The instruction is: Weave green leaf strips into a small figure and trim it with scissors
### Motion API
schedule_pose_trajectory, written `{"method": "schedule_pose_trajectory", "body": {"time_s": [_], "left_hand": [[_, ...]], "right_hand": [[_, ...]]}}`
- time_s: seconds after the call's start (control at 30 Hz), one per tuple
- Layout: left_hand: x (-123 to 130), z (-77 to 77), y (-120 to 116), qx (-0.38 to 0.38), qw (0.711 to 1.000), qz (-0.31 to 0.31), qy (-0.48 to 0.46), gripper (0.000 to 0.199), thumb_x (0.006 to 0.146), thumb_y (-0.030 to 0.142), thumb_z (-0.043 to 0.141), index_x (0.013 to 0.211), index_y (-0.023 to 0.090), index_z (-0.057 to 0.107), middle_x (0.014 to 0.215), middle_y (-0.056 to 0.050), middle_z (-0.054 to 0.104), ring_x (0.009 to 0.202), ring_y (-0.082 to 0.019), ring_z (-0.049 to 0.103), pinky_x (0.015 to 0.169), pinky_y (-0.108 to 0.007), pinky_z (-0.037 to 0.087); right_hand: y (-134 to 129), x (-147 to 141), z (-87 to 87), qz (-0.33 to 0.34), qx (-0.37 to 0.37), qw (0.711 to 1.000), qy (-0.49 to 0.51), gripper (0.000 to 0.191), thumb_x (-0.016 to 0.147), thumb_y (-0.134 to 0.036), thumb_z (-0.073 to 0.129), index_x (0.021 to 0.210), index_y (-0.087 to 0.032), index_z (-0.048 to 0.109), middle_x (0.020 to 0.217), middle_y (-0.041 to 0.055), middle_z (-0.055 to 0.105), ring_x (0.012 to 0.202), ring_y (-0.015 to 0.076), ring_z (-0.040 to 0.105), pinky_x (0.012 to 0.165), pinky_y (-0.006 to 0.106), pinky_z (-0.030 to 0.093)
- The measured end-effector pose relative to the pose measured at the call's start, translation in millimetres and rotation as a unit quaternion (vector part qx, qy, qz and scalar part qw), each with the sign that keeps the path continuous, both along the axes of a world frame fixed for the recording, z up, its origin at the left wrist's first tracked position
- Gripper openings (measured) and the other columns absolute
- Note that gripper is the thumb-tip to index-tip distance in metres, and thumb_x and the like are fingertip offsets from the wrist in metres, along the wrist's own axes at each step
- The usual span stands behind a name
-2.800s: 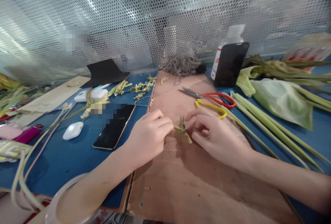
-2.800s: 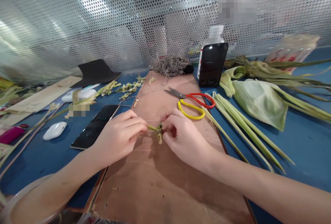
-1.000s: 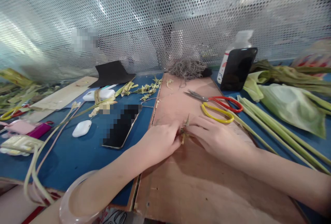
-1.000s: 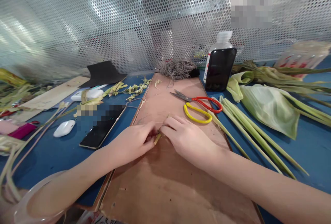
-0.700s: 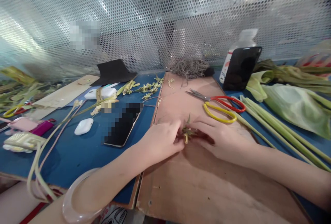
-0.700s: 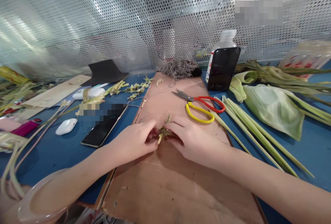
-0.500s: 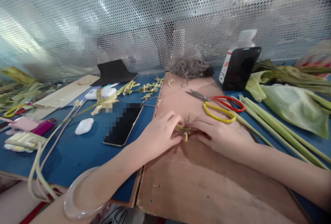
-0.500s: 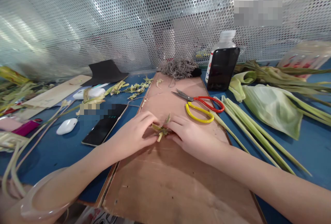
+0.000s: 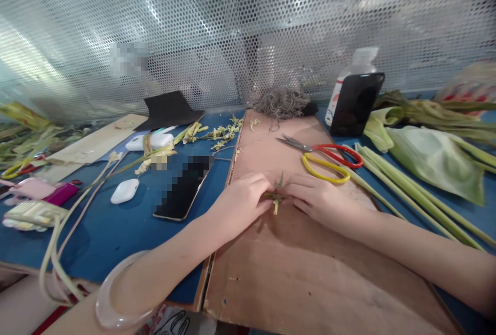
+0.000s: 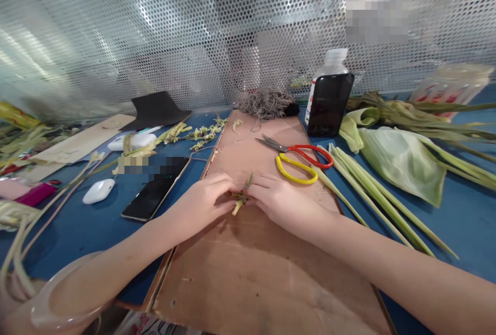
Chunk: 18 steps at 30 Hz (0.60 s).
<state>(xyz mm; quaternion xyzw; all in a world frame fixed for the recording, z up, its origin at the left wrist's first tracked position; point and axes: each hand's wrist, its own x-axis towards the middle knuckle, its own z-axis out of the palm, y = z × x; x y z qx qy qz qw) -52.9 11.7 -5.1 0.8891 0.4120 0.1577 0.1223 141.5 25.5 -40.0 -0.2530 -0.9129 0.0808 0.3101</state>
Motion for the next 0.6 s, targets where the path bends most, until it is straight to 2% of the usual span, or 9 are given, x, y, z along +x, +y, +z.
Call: {"method": "schedule_pose_trajectory", "body": {"time_s": [0.13, 0.33, 0.47, 0.6], "left_hand": [[2.3, -0.5, -0.1, 0.002, 1.0, 0.003, 0.009, 0.015, 0.081, 0.02, 0.058, 0.094, 0.013, 0.062, 0.096, -0.007, 0.061, 0.095, -0.02, 0.056, 0.083, -0.032, 0.045], [-0.2, -2.4, 4.8, 0.049, 0.999, 0.005, 0.009, 0.013, 0.082, 0.019, 0.055, 0.091, 0.014, 0.061, 0.092, -0.006, 0.063, 0.091, -0.02, 0.055, 0.081, -0.033, 0.044], [-1.6, -0.1, 5.0, 0.008, 0.999, 0.031, -0.044, 0.01, 0.079, 0.025, 0.058, 0.085, 0.017, 0.06, 0.085, -0.003, 0.063, 0.085, -0.018, 0.056, 0.073, -0.03, 0.044], [0.1, 3.9, 0.9, -0.04, 0.993, 0.057, -0.096, 0.021, 0.074, 0.026, 0.065, 0.091, 0.018, 0.057, 0.087, -0.001, 0.063, 0.08, -0.015, 0.057, 0.071, -0.027, 0.044]], "right_hand": [[-0.4, -0.8, -1.5, -0.006, -0.014, 1.0, 0.008, 0.022, 0.083, -0.005, 0.047, 0.095, -0.016, 0.063, 0.082, 0.0064, 0.061, 0.088, 0.0181, 0.059, 0.077, 0.03, 0.05], [-2.0, 0.4, 1.9, -0.043, -0.071, 0.996, 0.032, 0.028, 0.086, -0.012, 0.048, 0.108, -0.022, 0.061, 0.092, 0.005, 0.065, 0.09, 0.0178, 0.06, 0.079, 0.032, 0.049], [-3.2, 2.4, 9.8, -0.059, -0.173, 0.981, 0.06, 0.026, 0.085, -0.014, 0.05, 0.105, -0.024, 0.064, 0.096, 0.0028, 0.067, 0.089, 0.017, 0.061, 0.079, 0.031, 0.049], [-4.5, 3.0, 14.5, -0.058, -0.316, 0.942, 0.097, 0.025, 0.086, -0.025, 0.05, 0.107, -0.024, 0.063, 0.089, 0.0016, 0.067, 0.075, 0.0138, 0.06, 0.069, 0.027, 0.049]]}}
